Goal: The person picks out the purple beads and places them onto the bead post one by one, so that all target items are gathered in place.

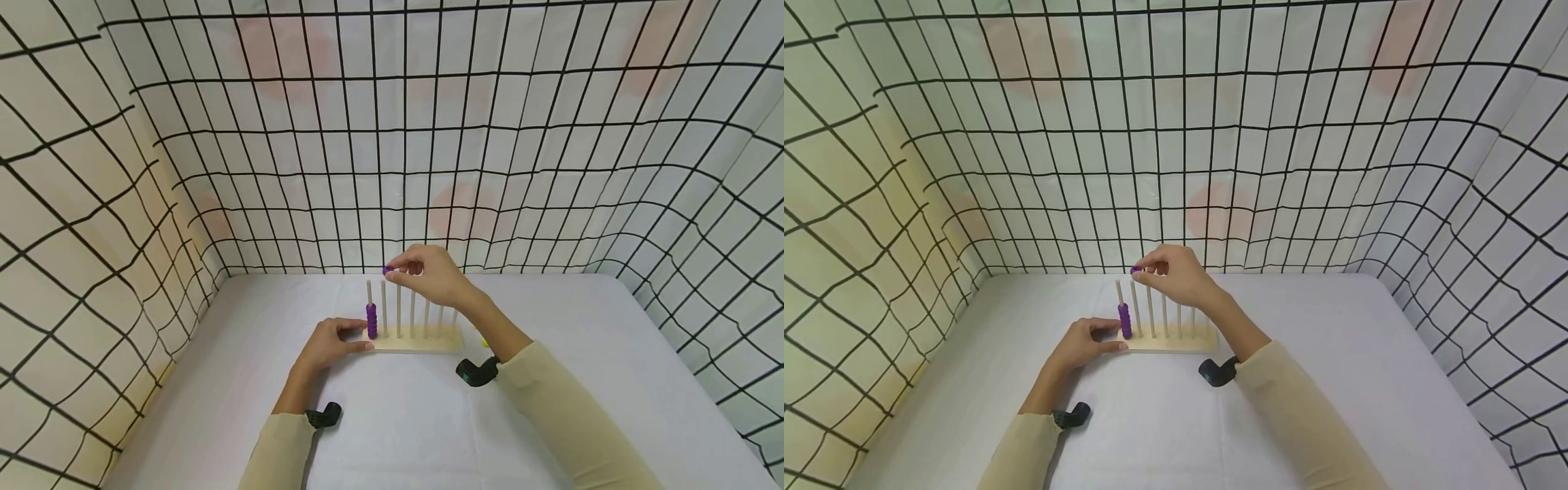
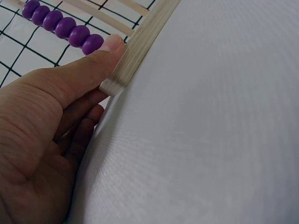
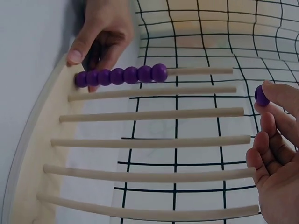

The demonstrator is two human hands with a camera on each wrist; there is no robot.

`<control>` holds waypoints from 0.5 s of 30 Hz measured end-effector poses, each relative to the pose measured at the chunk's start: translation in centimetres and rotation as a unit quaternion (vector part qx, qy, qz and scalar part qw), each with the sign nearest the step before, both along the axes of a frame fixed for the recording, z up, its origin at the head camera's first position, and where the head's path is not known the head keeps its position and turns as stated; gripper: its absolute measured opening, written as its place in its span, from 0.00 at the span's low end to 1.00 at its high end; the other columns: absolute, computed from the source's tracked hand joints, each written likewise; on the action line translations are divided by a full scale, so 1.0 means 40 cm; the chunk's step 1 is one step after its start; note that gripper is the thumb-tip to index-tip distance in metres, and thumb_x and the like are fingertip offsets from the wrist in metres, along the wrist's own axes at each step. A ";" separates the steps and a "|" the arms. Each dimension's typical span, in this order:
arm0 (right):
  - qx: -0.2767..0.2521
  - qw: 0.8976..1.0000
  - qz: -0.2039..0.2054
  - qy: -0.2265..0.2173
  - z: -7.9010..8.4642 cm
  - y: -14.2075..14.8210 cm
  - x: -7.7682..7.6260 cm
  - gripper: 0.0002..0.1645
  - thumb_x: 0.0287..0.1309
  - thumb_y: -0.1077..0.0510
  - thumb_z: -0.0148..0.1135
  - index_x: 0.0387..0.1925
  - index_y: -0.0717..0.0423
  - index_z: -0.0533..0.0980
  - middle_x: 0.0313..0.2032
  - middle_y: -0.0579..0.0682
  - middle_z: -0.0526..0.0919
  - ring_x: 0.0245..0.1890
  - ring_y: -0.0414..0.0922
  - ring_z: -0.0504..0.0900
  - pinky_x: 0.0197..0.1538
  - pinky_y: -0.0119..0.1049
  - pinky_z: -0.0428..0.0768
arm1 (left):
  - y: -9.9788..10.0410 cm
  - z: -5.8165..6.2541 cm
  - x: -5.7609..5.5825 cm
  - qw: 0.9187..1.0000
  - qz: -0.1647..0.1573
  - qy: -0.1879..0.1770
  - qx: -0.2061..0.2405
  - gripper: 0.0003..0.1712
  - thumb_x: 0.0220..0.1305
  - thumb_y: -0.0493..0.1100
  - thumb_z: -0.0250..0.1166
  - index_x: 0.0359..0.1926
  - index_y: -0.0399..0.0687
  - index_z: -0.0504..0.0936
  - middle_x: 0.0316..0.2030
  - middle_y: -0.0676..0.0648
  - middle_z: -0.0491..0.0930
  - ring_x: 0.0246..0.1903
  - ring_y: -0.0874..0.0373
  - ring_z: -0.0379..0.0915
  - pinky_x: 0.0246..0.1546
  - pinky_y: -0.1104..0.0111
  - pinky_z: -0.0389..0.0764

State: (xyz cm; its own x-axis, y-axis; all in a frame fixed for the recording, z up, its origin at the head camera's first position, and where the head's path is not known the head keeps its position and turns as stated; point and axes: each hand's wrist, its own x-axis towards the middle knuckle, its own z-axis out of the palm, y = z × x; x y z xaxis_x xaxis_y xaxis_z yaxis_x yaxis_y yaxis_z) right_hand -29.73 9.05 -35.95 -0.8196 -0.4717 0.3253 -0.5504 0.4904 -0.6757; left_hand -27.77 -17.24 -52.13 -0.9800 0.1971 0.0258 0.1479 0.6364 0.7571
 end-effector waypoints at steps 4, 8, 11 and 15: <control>0.002 1.000 0.004 -0.010 -0.007 -0.019 -0.001 0.13 0.64 0.47 0.71 0.46 0.47 0.88 0.33 0.43 0.83 0.35 0.44 0.75 0.40 0.36 0.75 | 0.001 0.003 0.001 1.000 -0.001 0.001 0.000 0.30 0.50 0.58 0.82 0.56 0.62 0.88 0.60 0.50 0.84 0.67 0.46 0.75 0.70 0.45 0.70; 0.010 1.000 0.012 -0.016 -0.008 -0.039 0.001 0.14 0.65 0.48 0.71 0.47 0.48 0.88 0.35 0.44 0.83 0.37 0.45 0.75 0.42 0.37 0.76 | 0.001 0.003 0.000 1.000 -0.002 0.004 0.001 0.30 0.50 0.58 0.82 0.55 0.61 0.89 0.60 0.50 0.84 0.66 0.46 0.75 0.70 0.46 0.70; 0.021 1.000 0.015 -0.012 -0.009 -0.051 0.001 0.15 0.65 0.47 0.70 0.49 0.49 0.88 0.34 0.43 0.82 0.36 0.44 0.75 0.41 0.36 0.76 | 0.001 0.003 -0.001 1.000 -0.004 0.005 0.002 0.29 0.50 0.58 0.82 0.55 0.61 0.89 0.59 0.50 0.85 0.66 0.47 0.75 0.70 0.46 0.70; 0.028 0.999 0.017 0.002 -0.013 -0.062 -0.002 0.15 0.65 0.48 0.70 0.49 0.49 0.88 0.32 0.43 0.81 0.34 0.43 0.74 0.37 0.35 0.75 | 0.000 0.002 -0.002 1.000 -0.005 0.007 0.000 0.29 0.50 0.59 0.82 0.55 0.62 0.89 0.59 0.50 0.85 0.66 0.47 0.75 0.70 0.46 0.70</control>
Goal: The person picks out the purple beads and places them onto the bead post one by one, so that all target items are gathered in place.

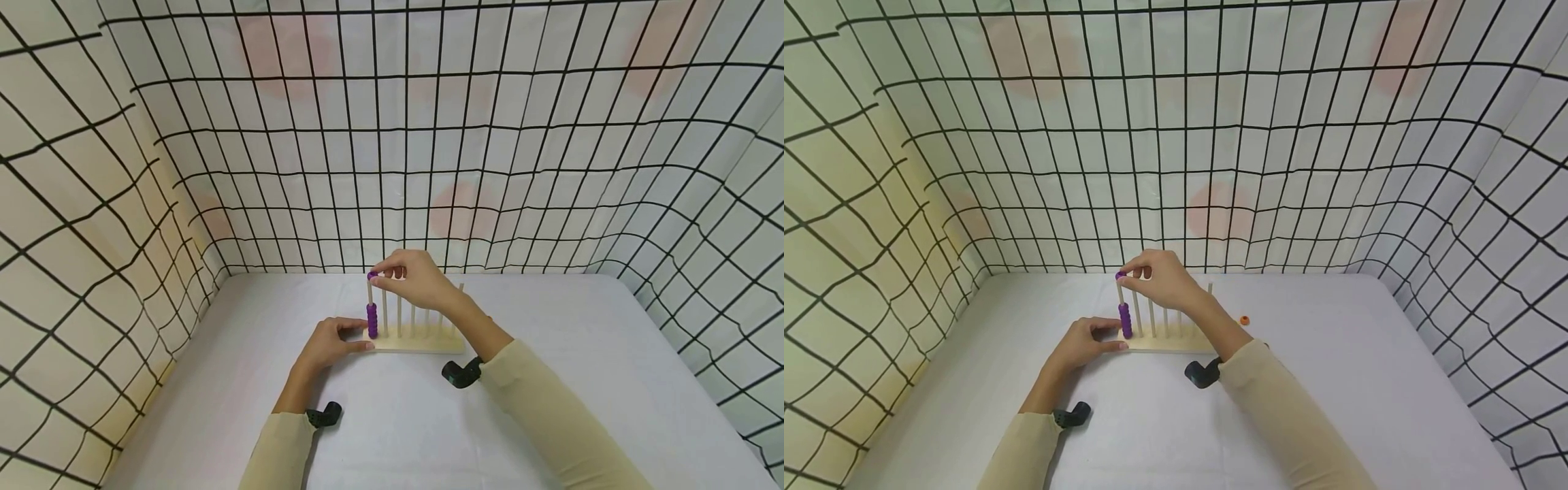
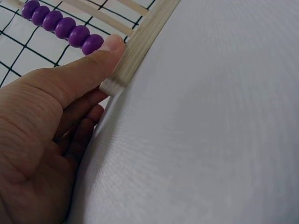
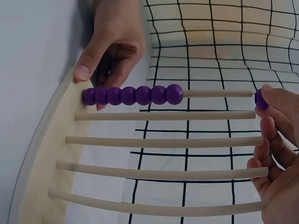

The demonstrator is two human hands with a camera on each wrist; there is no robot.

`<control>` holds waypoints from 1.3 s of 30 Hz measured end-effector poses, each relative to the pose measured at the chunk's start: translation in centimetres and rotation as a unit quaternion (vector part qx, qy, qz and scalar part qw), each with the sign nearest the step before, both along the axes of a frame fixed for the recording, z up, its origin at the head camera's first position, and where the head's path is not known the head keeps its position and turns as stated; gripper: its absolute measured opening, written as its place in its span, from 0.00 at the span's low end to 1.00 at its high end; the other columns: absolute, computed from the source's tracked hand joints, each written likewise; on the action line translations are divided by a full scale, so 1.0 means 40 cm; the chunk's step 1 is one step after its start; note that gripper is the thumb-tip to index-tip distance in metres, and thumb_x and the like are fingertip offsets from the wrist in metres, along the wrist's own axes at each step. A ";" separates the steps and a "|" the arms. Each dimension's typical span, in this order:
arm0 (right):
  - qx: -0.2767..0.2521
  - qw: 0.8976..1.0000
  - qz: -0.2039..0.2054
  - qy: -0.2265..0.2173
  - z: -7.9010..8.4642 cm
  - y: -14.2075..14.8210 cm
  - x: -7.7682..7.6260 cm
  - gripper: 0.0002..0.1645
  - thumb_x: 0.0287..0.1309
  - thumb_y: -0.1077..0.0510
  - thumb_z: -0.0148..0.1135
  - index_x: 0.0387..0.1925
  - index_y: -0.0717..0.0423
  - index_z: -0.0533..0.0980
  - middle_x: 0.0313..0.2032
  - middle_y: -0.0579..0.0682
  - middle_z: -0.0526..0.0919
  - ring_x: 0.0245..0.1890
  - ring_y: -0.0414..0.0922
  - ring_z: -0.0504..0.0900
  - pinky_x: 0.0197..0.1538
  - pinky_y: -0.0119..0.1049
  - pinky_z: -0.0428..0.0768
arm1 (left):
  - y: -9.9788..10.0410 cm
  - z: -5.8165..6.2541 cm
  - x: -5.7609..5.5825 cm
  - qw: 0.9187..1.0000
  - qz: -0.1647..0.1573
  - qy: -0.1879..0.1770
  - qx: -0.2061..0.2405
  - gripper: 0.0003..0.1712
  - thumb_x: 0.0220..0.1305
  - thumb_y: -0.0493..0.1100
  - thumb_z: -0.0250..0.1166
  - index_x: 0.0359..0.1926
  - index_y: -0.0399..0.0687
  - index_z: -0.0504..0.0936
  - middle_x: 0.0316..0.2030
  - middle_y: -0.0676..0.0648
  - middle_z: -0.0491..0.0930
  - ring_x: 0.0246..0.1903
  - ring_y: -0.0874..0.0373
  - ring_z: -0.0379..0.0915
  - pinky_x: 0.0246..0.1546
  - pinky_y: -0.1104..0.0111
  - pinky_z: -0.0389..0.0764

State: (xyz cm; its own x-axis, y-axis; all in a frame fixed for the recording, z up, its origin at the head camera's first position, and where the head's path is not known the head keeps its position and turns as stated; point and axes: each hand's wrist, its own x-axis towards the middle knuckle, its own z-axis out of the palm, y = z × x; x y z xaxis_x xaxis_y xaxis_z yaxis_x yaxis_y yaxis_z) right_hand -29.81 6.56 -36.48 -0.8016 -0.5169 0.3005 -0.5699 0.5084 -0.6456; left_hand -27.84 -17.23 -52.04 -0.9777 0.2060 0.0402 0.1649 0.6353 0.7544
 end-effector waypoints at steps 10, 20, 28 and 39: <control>0.014 1.000 0.003 0.001 -0.005 -0.016 0.002 0.16 0.64 0.46 0.71 0.50 0.46 0.88 0.31 0.42 0.81 0.36 0.43 0.73 0.35 0.35 0.72 | 0.000 -0.002 0.000 1.000 -0.002 -0.003 0.000 0.30 0.50 0.58 0.82 0.56 0.60 0.89 0.58 0.50 0.85 0.66 0.47 0.75 0.70 0.46 0.70; 0.035 0.999 -0.014 -0.013 0.003 -0.017 0.010 0.16 0.64 0.46 0.71 0.49 0.47 0.88 0.32 0.43 0.79 0.34 0.43 0.72 0.34 0.34 0.71 | 0.003 0.000 -0.004 1.000 -0.009 0.005 -0.005 0.30 0.51 0.58 0.82 0.55 0.60 0.89 0.59 0.50 0.85 0.66 0.47 0.75 0.70 0.46 0.70; 0.039 0.999 -0.007 -0.012 -0.007 -0.007 0.004 0.18 0.65 0.44 0.70 0.50 0.49 0.87 0.31 0.43 0.79 0.34 0.43 0.72 0.35 0.35 0.72 | 0.001 -0.004 -0.003 1.000 -0.009 0.001 0.005 0.30 0.50 0.58 0.82 0.55 0.59 0.89 0.58 0.50 0.85 0.66 0.47 0.76 0.70 0.47 0.71; 0.012 1.000 -0.007 -0.006 0.005 0.049 0.001 0.18 0.65 0.46 0.69 0.50 0.51 0.87 0.34 0.43 0.82 0.36 0.44 0.75 0.41 0.36 0.75 | -0.003 -0.008 -0.005 1.000 -0.002 0.000 0.004 0.30 0.49 0.58 0.82 0.55 0.61 0.89 0.59 0.49 0.85 0.66 0.46 0.75 0.70 0.46 0.71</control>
State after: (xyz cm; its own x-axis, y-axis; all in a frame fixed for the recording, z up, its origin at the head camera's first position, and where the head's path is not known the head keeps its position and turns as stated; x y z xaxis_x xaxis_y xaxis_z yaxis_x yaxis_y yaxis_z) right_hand -29.75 8.51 -36.29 -0.8122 -0.5126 0.2786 -0.5551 0.5319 -0.6395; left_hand -28.04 -17.35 -52.35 -0.9769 0.2095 0.0413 0.1668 0.6283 0.7599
